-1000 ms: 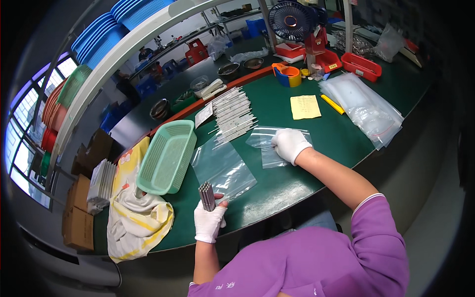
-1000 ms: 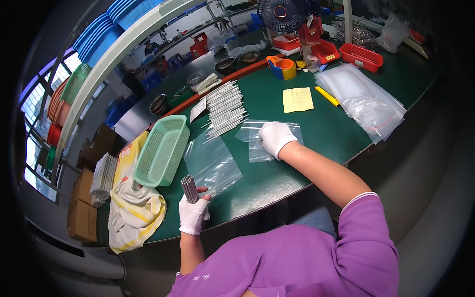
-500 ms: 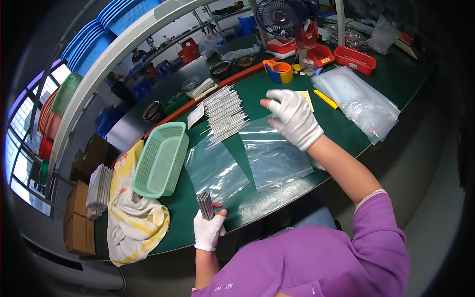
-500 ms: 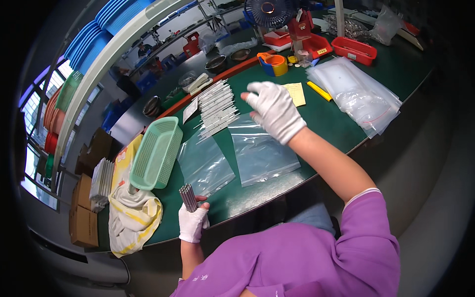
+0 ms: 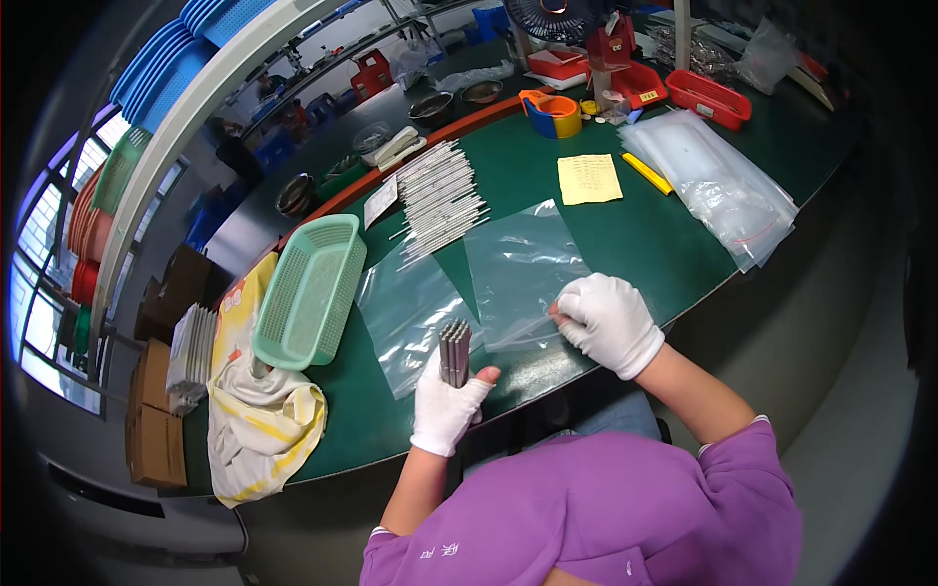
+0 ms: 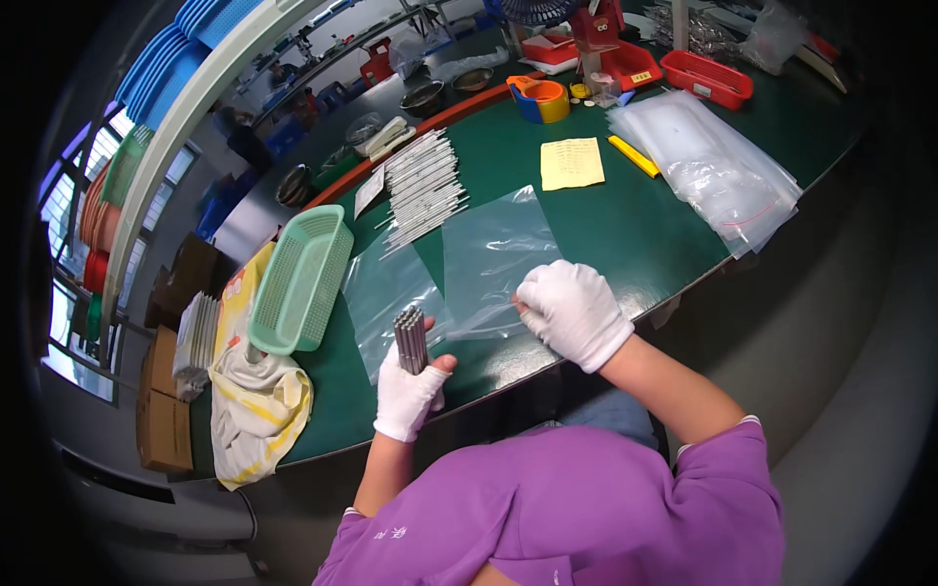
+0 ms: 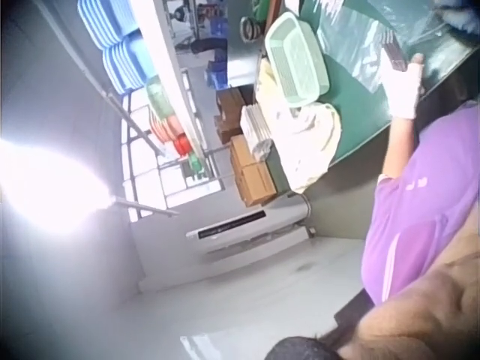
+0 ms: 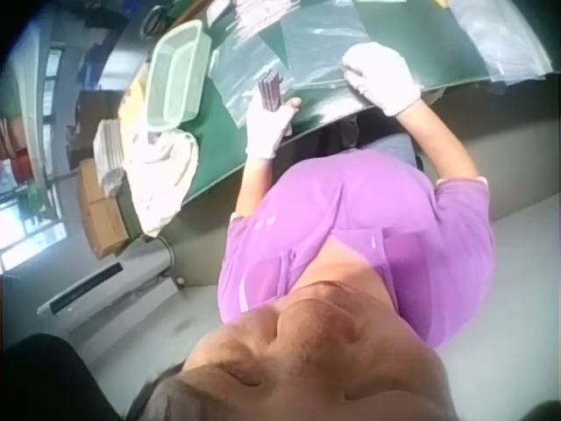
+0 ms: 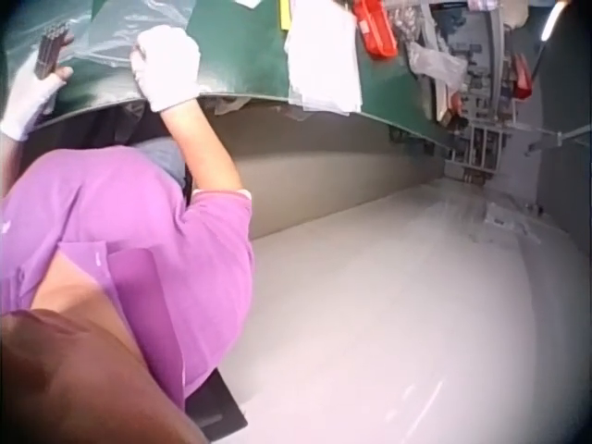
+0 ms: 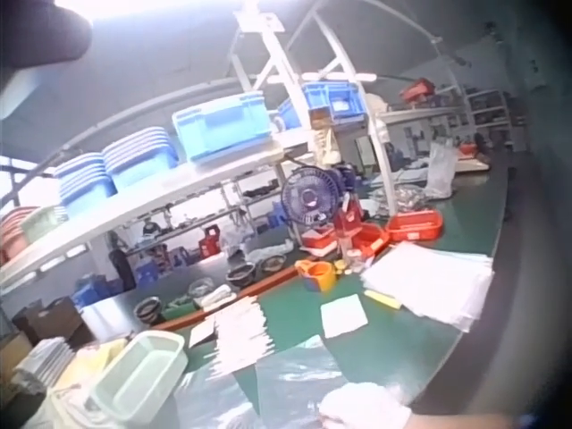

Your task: Counting and placing metal rods into plastic bags.

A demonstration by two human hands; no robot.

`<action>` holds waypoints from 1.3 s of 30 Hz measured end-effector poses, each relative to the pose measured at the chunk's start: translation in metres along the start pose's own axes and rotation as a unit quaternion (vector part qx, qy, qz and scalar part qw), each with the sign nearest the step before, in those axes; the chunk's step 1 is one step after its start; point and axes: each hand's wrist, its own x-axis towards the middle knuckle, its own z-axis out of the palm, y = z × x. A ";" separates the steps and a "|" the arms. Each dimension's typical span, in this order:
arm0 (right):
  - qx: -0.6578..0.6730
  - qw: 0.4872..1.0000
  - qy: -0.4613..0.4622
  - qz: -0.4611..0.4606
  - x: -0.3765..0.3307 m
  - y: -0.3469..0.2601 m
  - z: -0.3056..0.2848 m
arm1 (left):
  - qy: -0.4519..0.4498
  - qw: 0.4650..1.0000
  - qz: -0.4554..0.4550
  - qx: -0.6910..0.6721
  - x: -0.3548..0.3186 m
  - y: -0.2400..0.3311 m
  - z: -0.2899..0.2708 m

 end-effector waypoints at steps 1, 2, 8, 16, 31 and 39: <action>-0.013 1.000 0.003 -0.005 0.000 -0.007 0.000 | 0.003 0.999 0.029 0.015 0.005 0.000 0.007; -0.027 1.000 0.007 -0.009 -0.001 -0.014 0.000 | 0.005 0.998 0.057 0.030 0.009 -0.003 0.013; -0.017 0.999 0.033 0.006 -0.004 -0.026 -0.009 | 0.076 0.980 0.083 0.164 0.020 -0.014 0.027; -0.033 0.997 0.066 0.004 -0.005 -0.016 -0.010 | 0.115 0.962 0.177 0.174 0.020 -0.011 0.027; -0.078 0.994 0.063 -0.039 -0.009 -0.007 -0.008 | 0.175 0.924 0.219 0.261 0.035 -0.015 0.018; 0.067 0.996 0.003 -0.055 -0.018 -0.054 -0.009 | 0.084 0.979 0.112 0.149 0.030 -0.004 0.038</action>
